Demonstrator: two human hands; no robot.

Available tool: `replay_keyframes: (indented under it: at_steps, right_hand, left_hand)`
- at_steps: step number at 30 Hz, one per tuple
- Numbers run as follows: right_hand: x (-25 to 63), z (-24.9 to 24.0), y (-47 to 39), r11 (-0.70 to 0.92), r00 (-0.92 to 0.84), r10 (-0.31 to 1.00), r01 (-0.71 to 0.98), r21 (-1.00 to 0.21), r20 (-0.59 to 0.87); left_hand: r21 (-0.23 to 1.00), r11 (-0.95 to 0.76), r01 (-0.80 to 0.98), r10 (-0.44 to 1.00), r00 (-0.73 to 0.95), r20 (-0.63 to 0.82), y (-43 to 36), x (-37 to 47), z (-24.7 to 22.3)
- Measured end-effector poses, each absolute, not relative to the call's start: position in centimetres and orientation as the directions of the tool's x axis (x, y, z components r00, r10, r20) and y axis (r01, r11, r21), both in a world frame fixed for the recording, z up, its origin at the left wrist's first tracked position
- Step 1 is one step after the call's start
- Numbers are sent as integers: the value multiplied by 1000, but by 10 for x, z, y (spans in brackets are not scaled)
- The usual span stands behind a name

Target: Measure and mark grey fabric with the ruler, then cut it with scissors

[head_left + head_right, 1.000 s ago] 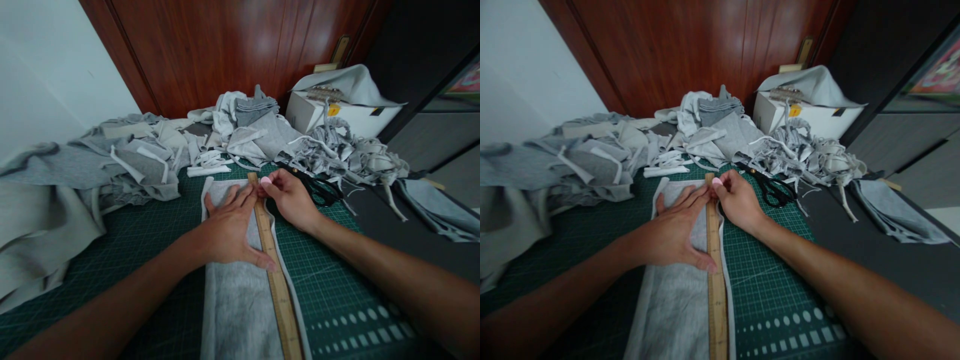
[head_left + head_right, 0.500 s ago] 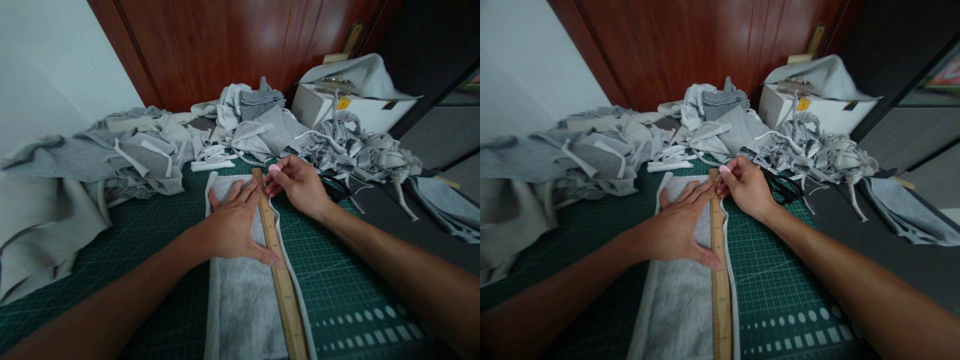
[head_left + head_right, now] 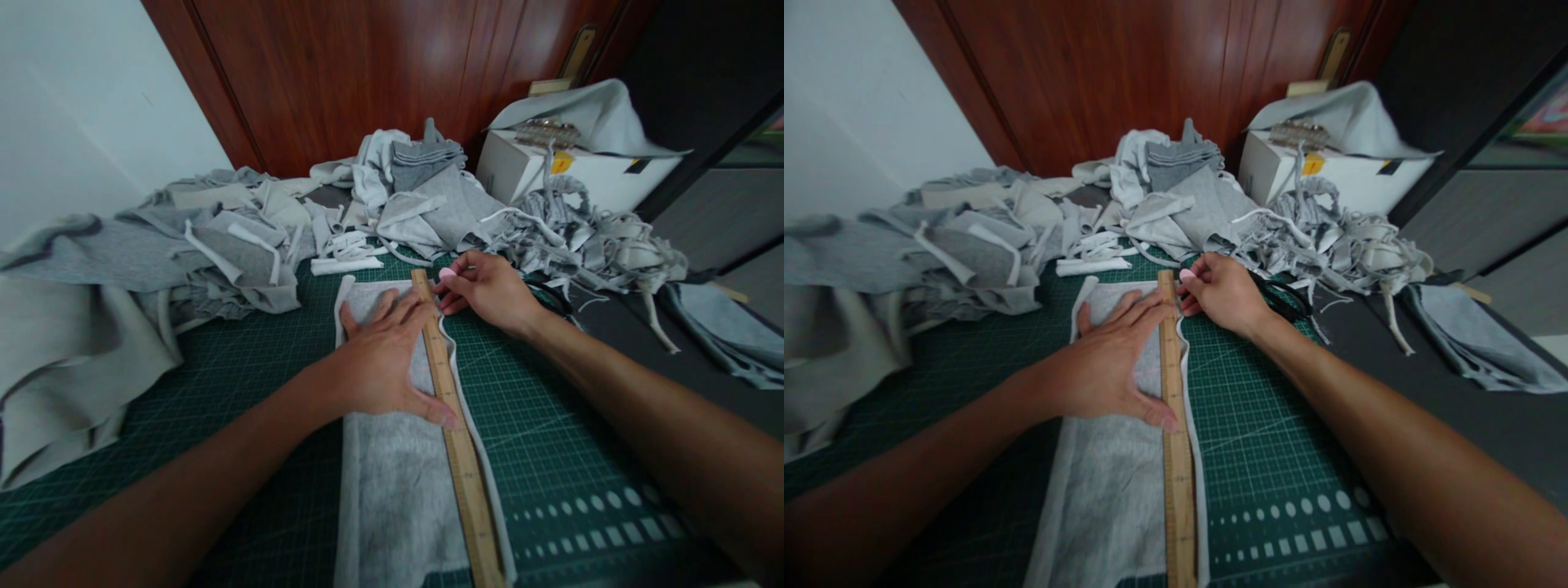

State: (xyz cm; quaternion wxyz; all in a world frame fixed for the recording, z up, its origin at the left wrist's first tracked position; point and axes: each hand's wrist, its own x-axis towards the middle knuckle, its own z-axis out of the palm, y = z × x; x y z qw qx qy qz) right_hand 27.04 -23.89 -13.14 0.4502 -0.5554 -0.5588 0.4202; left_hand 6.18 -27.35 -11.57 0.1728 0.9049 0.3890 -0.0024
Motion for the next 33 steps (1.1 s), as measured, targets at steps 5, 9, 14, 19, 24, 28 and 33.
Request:
replay_keyframes:
  at_steps: [5,9,14,19,24,28,33]
  right_hand:
    - [269,-128,-239,0,56,998,265,-964,15]
    - [268,-131,-235,-8,46,999,237,-971,3]
    - [269,-135,-228,7,-1,1000,257,-966,6]
    - [271,-132,-225,34,-57,998,376,-926,13]
    - [275,-129,-224,88,-137,990,465,-881,27]
    - [278,-125,-224,89,-176,984,502,-860,0]
    - [273,-115,-218,77,-184,983,541,-837,-28]
  left_hand:
    - [318,-649,692,686,712,-150,-273,60,-115]
    - [318,-651,689,686,713,-142,-273,59,-118]
    - [325,-628,707,698,696,-165,-273,59,-117]
    - [333,-622,709,698,695,-174,-273,58,-118]
    - [347,-622,702,696,699,-165,-273,57,-120]
    - [347,-619,704,696,697,-173,-273,57,-118]
    - [348,-627,697,692,703,-163,-273,57,-118]
